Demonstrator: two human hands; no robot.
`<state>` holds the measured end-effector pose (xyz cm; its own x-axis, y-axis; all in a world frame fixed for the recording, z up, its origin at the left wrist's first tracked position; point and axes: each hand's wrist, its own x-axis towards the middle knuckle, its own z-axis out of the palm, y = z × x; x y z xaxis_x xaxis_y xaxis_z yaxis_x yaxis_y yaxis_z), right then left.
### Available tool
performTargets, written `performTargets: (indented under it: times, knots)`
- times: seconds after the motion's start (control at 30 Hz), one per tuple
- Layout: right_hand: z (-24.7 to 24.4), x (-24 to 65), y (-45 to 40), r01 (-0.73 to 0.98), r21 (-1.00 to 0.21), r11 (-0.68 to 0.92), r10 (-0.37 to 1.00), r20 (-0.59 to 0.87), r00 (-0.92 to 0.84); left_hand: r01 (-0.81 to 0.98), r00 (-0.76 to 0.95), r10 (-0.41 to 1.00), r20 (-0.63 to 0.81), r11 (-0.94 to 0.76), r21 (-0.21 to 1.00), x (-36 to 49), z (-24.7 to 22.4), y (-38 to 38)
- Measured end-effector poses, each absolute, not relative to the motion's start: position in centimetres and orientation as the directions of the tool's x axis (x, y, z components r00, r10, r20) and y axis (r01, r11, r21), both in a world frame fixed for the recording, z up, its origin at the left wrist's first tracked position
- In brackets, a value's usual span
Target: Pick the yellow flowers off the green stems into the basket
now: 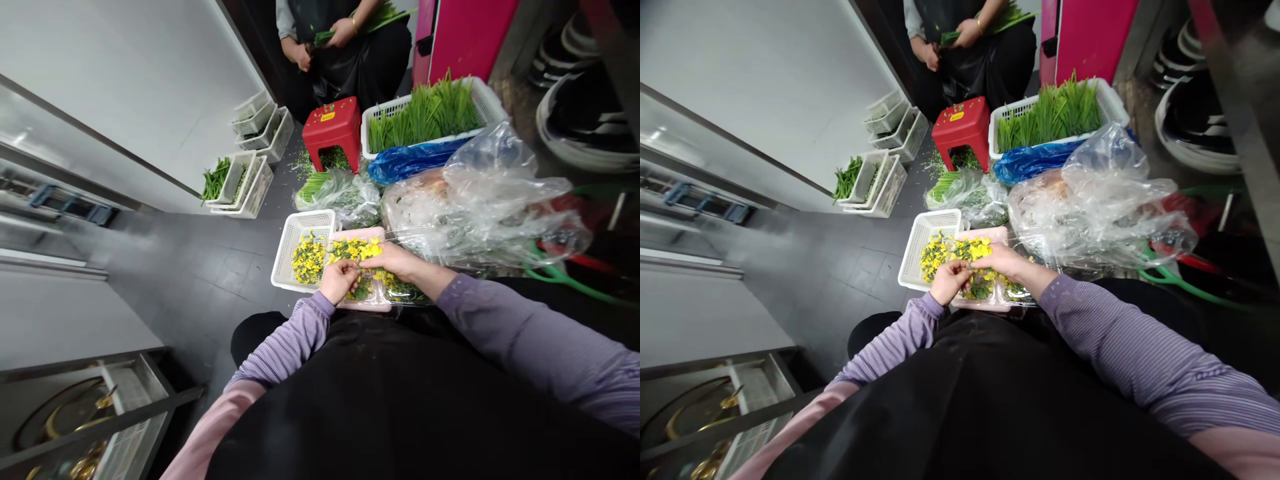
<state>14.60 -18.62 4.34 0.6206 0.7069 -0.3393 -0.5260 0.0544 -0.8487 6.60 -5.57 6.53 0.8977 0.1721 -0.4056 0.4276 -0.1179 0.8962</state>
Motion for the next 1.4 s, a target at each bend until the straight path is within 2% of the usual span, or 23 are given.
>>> performTargets:
  times: [0.17, 0.3, 0.37, 0.43, 0.53, 0.6, 0.7, 0.8, 0.93, 1.03, 1.1, 1.23, 1.4]
  knots:
    - [4.9, 14.7, -18.9, -0.596, -0.789, 0.150, 0.695, -0.345, 0.631, 0.402, 0.904, 0.169, -0.393, -0.026, 0.915, 6.8, 7.1, -5.8]
    - [4.4, 14.5, -18.6, -0.753, -0.637, 0.165, 0.782, -0.380, 0.494, 0.352, 0.907, 0.245, -0.343, 0.005, 0.936, 6.9, 7.1, -6.4]
    - [4.3, 14.2, -18.3, -0.804, -0.562, 0.195, 0.801, -0.381, 0.461, 0.314, 0.906, 0.325, -0.271, -0.086, 0.946, 6.8, 6.8, -6.9]
    - [4.3, 14.1, -18.2, -0.805, -0.541, 0.244, 0.777, -0.388, 0.496, 0.252, 0.909, 0.397, -0.124, -0.287, 0.924, 6.6, 6.5, -7.4]
    - [4.6, 14.2, -18.4, -0.780, -0.542, 0.312, 0.739, -0.377, 0.558, 0.090, 0.921, 0.355, 0.158, -0.590, 0.802, 6.1, 6.6, -8.0]
    - [4.8, 14.3, -18.6, -0.774, -0.542, 0.327, 0.738, -0.365, 0.567, -0.017, 0.929, 0.266, 0.257, -0.664, 0.748, 5.6, 7.0, -8.3]
    - [5.1, 14.5, -19.0, -0.775, -0.554, 0.305, 0.770, -0.335, 0.543, -0.114, 0.936, 0.193, 0.296, -0.628, 0.770, 4.9, 7.9, -8.5]
    - [5.4, 14.5, -19.4, -0.758, -0.587, 0.284, 0.805, -0.284, 0.521, -0.115, 0.945, 0.208, 0.251, -0.507, 0.854, 4.1, 8.7, -8.3]
    - [6.0, 14.5, -19.8, -0.736, -0.643, 0.214, 0.847, -0.252, 0.467, 0.063, 0.948, 0.319, -0.019, -0.129, 0.990, 4.0, 9.2, -7.4]
    - [6.3, 14.6, -20.1, -0.729, -0.649, 0.220, 0.867, -0.212, 0.450, 0.163, 0.903, 0.374, -0.213, 0.162, 0.973, 4.6, 9.4, -6.8]
    - [6.3, 14.6, -20.1, -0.737, -0.640, 0.217, 0.878, -0.202, 0.434, 0.199, 0.887, 0.360, -0.288, 0.264, 0.944, 4.9, 9.6, -6.4]
    - [6.1, 14.5, -20.1, -0.751, -0.634, 0.186, 0.894, -0.207, 0.397, 0.217, 0.922, 0.262, -0.285, 0.261, 0.941, 5.1, 10.1, -5.8]
    - [6.3, 14.4, -20.0, -0.745, -0.638, 0.196, 0.894, -0.196, 0.402, 0.223, 0.934, 0.252, -0.252, 0.139, 0.965, 5.2, 10.3, -5.2]
